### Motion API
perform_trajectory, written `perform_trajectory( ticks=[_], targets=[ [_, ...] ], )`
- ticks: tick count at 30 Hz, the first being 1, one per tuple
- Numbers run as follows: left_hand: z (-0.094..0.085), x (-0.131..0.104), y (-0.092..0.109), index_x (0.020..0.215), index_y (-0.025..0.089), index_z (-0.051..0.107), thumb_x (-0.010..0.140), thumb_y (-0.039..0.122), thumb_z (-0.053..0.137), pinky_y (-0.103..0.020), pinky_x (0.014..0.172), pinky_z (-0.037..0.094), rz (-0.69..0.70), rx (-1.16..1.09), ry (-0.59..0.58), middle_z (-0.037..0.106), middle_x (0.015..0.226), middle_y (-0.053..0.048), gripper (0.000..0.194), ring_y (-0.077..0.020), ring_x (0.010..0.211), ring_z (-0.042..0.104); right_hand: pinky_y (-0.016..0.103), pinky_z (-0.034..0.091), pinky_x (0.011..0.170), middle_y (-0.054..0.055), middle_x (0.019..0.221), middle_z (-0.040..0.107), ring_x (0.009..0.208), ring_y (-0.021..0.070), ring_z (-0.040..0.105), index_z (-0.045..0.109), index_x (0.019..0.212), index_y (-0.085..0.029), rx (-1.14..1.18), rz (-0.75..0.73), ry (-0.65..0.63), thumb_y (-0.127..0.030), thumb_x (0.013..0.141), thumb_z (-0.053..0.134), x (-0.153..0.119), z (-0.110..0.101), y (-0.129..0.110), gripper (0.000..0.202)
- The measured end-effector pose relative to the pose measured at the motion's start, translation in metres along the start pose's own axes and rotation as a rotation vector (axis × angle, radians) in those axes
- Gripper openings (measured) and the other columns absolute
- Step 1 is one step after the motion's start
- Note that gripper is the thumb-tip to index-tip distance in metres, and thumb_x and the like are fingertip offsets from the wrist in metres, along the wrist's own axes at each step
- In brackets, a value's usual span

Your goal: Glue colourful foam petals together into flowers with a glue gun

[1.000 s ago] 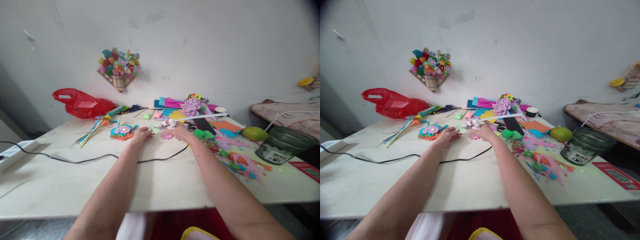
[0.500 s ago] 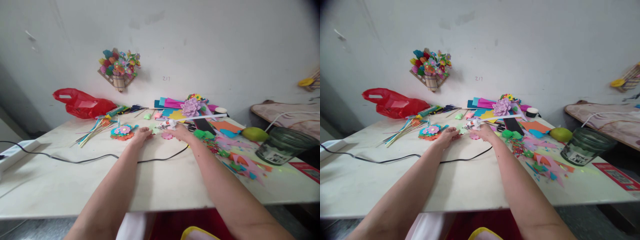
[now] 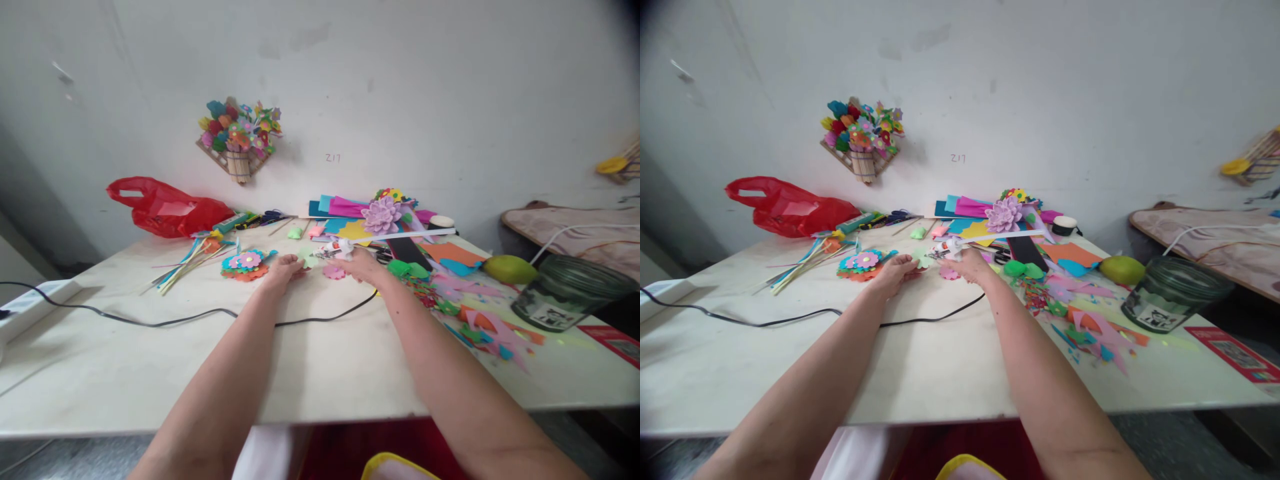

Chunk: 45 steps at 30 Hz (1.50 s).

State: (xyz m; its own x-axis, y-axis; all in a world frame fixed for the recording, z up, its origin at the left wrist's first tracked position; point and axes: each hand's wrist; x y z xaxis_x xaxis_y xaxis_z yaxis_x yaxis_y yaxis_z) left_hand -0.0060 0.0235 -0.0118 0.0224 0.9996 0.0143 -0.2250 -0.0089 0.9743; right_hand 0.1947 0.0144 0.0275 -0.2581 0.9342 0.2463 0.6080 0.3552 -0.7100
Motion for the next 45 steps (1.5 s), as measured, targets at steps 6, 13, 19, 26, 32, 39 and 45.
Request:
perform_trajectory(
  ticks=[6, 13, 19, 26, 32, 39, 45],
  targets=[
    [0.000, -0.001, 0.000, 0.063, 0.016, 0.047, 0.055, 0.022, 0.072, -0.021, 0.059, 0.047, 0.005, 0.009, -0.019, 0.054, 0.057, 0.005, 0.028, -0.0098, 0.058, 0.059, 0.015, 0.032, 0.029, 0.000, 0.058, 0.055, 0.033, 0.0041, 0.038, 0.059, 0.086, -0.015, 0.002, -0.019, -0.004, -0.046, 0.068, 0.059, 0.001, 0.000, 0.002, 0.036],
    [0.001, -0.002, 0.001, 0.063, 0.015, 0.047, 0.055, 0.023, 0.073, -0.021, 0.060, 0.048, 0.000, 0.008, -0.016, 0.055, 0.059, 0.004, 0.028, -0.0103, 0.060, 0.060, 0.016, 0.033, 0.029, 0.000, 0.058, 0.055, 0.033, 0.0046, 0.039, 0.059, 0.088, -0.015, -0.029, -0.014, -0.040, -0.048, 0.069, 0.058, 0.001, -0.001, 0.003, 0.038],
    [0.001, -0.002, 0.001, 0.063, 0.016, 0.048, 0.053, 0.023, 0.074, -0.022, 0.060, 0.048, 0.006, 0.005, -0.015, 0.055, 0.058, 0.004, 0.029, -0.0110, 0.059, 0.060, 0.016, 0.032, 0.029, 0.001, 0.061, 0.057, 0.033, 0.0044, 0.038, 0.060, 0.088, -0.014, -0.018, -0.020, -0.019, -0.049, 0.068, 0.058, 0.000, -0.001, 0.000, 0.040],
    [0.001, -0.002, 0.002, 0.062, 0.016, 0.047, 0.054, 0.022, 0.073, -0.022, 0.059, 0.047, -0.002, 0.004, -0.013, 0.055, 0.056, 0.004, 0.028, -0.0103, 0.057, 0.059, 0.015, 0.033, 0.030, 0.002, 0.064, 0.058, 0.037, 0.0052, 0.041, 0.059, 0.094, -0.015, 0.005, -0.026, -0.036, -0.049, 0.068, 0.058, -0.001, -0.001, 0.002, 0.042],
    [0.000, -0.001, 0.000, 0.063, 0.016, 0.047, 0.053, 0.023, 0.075, -0.021, 0.057, 0.048, 0.008, -0.013, -0.014, 0.055, 0.056, 0.004, 0.030, -0.0098, 0.055, 0.058, 0.017, 0.033, 0.029, -0.001, 0.057, 0.054, 0.033, 0.0050, 0.038, 0.059, 0.091, -0.015, -0.019, -0.013, -0.036, -0.049, 0.069, 0.057, 0.002, -0.001, 0.005, 0.040],
    [-0.003, 0.001, -0.002, 0.064, 0.015, 0.046, 0.054, 0.023, 0.074, -0.021, 0.057, 0.048, 0.012, -0.033, -0.032, 0.057, 0.059, 0.003, 0.031, -0.0103, 0.056, 0.060, 0.017, 0.033, 0.030, -0.001, 0.054, 0.052, 0.034, 0.0060, 0.039, 0.060, 0.085, -0.014, -0.005, -0.045, 0.014, -0.048, 0.071, 0.055, 0.001, -0.002, 0.001, 0.037],
    [-0.005, -0.001, 0.002, 0.066, 0.015, 0.046, 0.061, 0.021, 0.071, -0.023, 0.063, 0.049, -0.015, -0.072, -0.047, 0.060, 0.063, 0.000, 0.026, -0.0143, 0.066, 0.064, 0.017, 0.033, 0.033, -0.001, 0.052, 0.051, 0.037, 0.0064, 0.040, 0.059, 0.078, -0.013, 0.098, -0.046, 0.051, -0.045, 0.072, 0.053, -0.003, -0.001, -0.005, 0.033]
  ],
)
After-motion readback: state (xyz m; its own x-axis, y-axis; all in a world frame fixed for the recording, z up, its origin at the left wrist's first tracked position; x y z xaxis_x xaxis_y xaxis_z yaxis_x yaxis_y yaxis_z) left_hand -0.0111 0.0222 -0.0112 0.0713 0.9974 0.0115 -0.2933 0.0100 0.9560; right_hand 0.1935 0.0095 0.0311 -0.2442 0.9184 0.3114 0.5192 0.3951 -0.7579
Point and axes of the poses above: each hand's wrist, its own x-axis towards the middle knuckle, its own z-axis out of the palm, y = z × x
